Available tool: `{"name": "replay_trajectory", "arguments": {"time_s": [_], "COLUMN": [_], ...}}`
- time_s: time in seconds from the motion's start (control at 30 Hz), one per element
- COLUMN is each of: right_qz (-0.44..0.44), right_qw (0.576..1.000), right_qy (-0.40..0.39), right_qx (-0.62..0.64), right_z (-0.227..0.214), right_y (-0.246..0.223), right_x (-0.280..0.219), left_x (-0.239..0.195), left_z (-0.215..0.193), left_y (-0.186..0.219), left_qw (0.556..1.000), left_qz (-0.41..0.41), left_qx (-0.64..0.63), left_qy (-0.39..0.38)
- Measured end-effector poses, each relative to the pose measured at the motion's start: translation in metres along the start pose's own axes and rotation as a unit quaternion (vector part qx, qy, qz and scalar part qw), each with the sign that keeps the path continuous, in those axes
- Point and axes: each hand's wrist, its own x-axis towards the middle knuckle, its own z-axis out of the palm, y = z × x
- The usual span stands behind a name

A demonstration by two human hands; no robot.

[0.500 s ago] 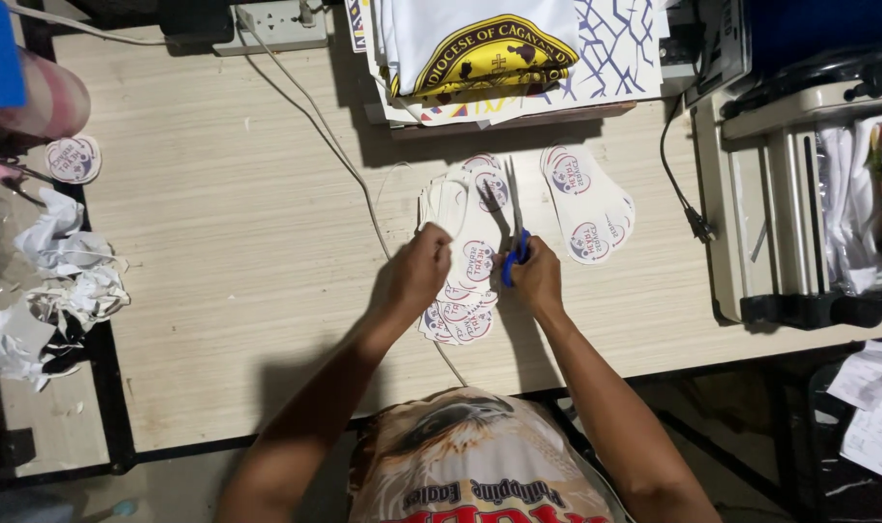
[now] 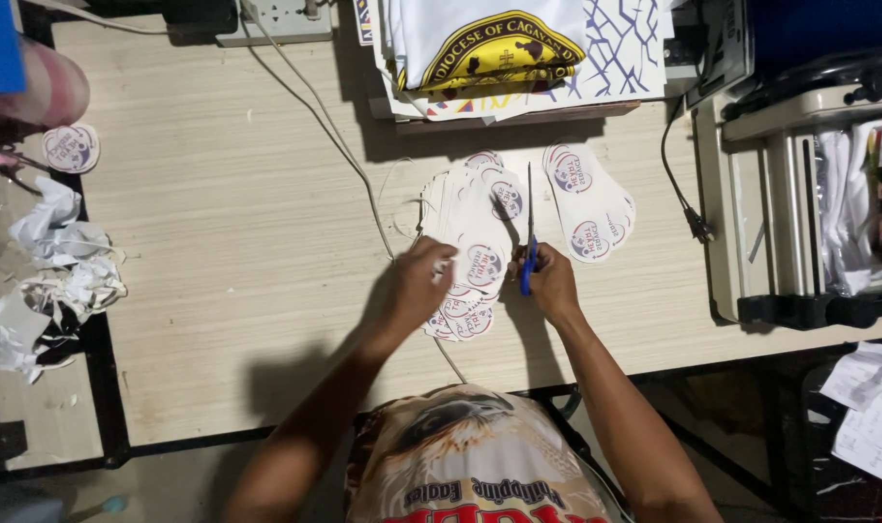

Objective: The person uses blue-handled scissors to cut out individual oval-shaped stickers from a printed sheet. They repeatedly pick up the sheet, cut around the printed outlines, and place the cut pieces on the table.

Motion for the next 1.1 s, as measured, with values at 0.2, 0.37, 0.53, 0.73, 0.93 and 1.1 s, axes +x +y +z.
{"name": "replay_trajectory", "arguments": {"time_s": [0.2, 0.37, 0.53, 0.73, 0.93, 1.1], "right_qz": [0.008, 0.028, 0.046, 0.056, 0.022, 0.003], "right_qw": [0.996, 0.991, 0.988, 0.993, 0.998, 0.998], "right_qy": [-0.057, -0.074, -0.085, -0.069, -0.06, -0.054], "right_qx": [0.071, 0.104, 0.117, 0.075, 0.007, -0.01], "right_z": [0.01, 0.013, 0.015, 0.01, -0.008, -0.015], "right_y": [-0.012, -0.014, -0.015, -0.011, 0.011, 0.011], "right_x": [-0.005, -0.004, -0.003, -0.007, -0.006, -0.005], "left_x": [0.011, 0.003, -0.002, -0.008, -0.015, -0.032], "left_z": [0.033, 0.04, 0.064, 0.018, -0.022, -0.062], "left_y": [0.01, 0.015, 0.0, 0.021, -0.002, -0.093], "left_qw": [0.987, 0.988, 0.994, 0.995, 0.985, 0.942], "left_qz": [0.119, 0.109, 0.057, 0.051, -0.14, -0.088], "left_qx": [0.105, 0.106, 0.069, 0.02, 0.011, -0.112], "left_qy": [-0.009, 0.033, 0.056, 0.08, 0.099, 0.304]}}
